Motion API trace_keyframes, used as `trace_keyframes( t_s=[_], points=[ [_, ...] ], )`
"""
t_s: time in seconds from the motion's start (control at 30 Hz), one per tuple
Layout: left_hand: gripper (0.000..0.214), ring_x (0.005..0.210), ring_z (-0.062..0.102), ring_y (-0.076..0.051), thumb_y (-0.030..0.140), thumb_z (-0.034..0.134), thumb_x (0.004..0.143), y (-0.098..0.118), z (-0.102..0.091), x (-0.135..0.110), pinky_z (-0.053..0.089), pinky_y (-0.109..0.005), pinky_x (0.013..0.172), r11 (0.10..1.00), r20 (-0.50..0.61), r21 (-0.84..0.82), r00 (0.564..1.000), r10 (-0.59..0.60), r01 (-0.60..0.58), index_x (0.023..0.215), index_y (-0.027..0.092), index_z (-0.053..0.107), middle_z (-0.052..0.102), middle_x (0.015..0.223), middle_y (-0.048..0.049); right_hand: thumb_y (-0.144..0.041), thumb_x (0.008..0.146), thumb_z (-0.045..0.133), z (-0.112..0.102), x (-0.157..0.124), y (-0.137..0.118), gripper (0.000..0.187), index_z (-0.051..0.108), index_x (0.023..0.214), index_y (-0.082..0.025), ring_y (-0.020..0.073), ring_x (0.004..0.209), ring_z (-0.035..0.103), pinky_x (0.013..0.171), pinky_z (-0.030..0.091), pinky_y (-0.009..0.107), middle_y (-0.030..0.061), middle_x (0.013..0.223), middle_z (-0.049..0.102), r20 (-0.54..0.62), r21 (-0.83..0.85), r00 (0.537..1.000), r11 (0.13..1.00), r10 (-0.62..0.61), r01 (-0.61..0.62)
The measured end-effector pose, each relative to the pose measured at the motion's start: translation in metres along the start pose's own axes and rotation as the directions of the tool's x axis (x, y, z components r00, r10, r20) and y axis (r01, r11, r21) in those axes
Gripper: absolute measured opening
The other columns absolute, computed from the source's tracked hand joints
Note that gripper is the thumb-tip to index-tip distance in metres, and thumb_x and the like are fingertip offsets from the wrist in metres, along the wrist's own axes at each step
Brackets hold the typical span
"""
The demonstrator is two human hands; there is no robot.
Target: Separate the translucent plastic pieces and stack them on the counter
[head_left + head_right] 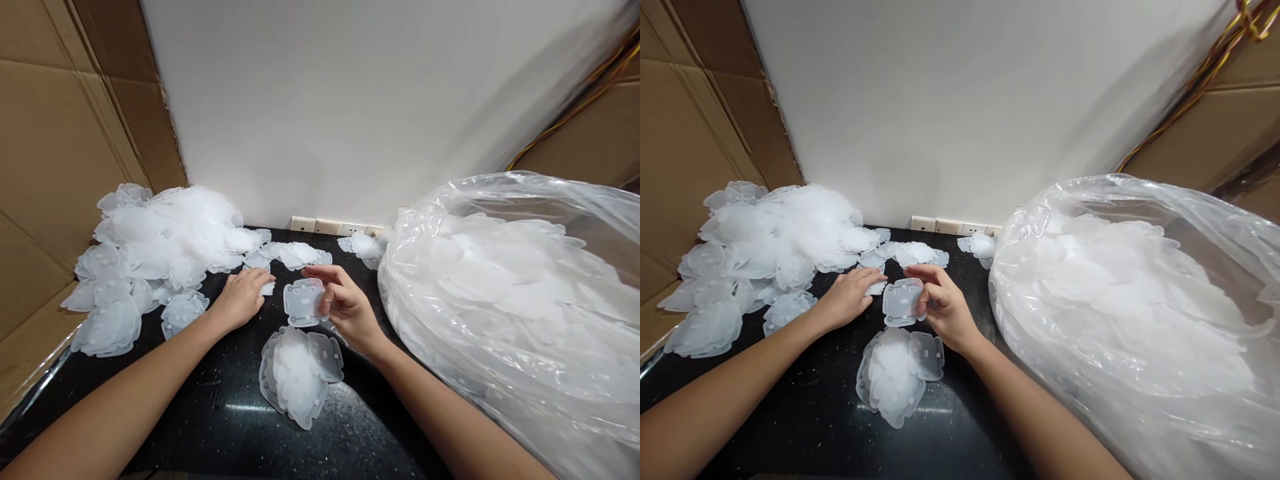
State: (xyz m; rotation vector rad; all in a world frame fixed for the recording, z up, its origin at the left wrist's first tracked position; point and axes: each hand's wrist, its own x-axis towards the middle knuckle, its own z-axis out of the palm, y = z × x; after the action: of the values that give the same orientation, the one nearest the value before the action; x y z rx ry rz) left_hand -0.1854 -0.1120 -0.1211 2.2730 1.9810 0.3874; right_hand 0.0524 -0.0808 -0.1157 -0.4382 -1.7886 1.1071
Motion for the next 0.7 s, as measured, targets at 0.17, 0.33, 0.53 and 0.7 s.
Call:
trace_keyframes(
  t_s=[0.17,0.33,0.53,0.7],
  points=[
    [0.059,0.137,0.042,-0.035,0.005,0.051,0.075,-0.001,-0.001,-0.002,0.039,-0.056,0.104,0.999,0.086,0.032,0.996,0.035,-0.038,0.130,0.026,0.059,0.049,0.148,-0.0126,-0.032,0.086,0.067,0.001,-0.001,-0.001,0.026,0.052,0.067,-0.023,0.0284,0.119,0.058,0.101,0.044,0.047,0.0084,0.117,0.066,-0.039,0.000,0.998,0.999,0.047,-0.047],
    [0.056,0.128,0.053,-0.029,0.002,0.041,0.078,-0.005,0.000,0.002,0.044,-0.050,0.104,0.998,-0.048,-0.065,0.999,0.003,-0.006,0.125,0.023,0.063,0.059,0.137,-0.0107,-0.042,0.079,0.074,0.002,0.002,0.011,0.027,0.058,0.092,-0.024,0.0190,0.076,0.063,0.077,0.050,0.034,-0.0009,0.079,0.067,-0.033,0.349,0.895,0.844,0.446,-0.407],
    [0.057,0.117,0.060,-0.023,0.013,0.041,0.078,0.002,-0.013,0.012,0.046,-0.038,0.104,0.794,-0.262,-0.604,0.927,-0.270,0.061,0.132,0.020,0.056,0.063,0.132,-0.0063,-0.029,0.074,0.072,-0.002,0.007,0.021,0.029,0.070,0.102,-0.021,0.0198,0.088,0.069,0.083,0.054,0.034,0.0042,0.102,0.074,0.163,0.641,0.784,0.540,0.599,-0.546],
    [0.066,0.097,0.064,-0.021,0.019,0.048,0.069,0.009,-0.011,0.017,0.052,-0.032,0.084,0.376,-0.135,-0.925,0.873,-0.468,0.059,0.134,0.015,0.054,0.069,0.114,-0.0079,-0.029,0.086,0.060,-0.006,0.010,0.019,0.025,0.069,0.106,-0.018,0.0211,0.096,0.071,0.088,0.055,0.036,0.0087,0.107,0.075,0.263,0.713,0.743,0.394,0.616,-0.579]
  ],
)
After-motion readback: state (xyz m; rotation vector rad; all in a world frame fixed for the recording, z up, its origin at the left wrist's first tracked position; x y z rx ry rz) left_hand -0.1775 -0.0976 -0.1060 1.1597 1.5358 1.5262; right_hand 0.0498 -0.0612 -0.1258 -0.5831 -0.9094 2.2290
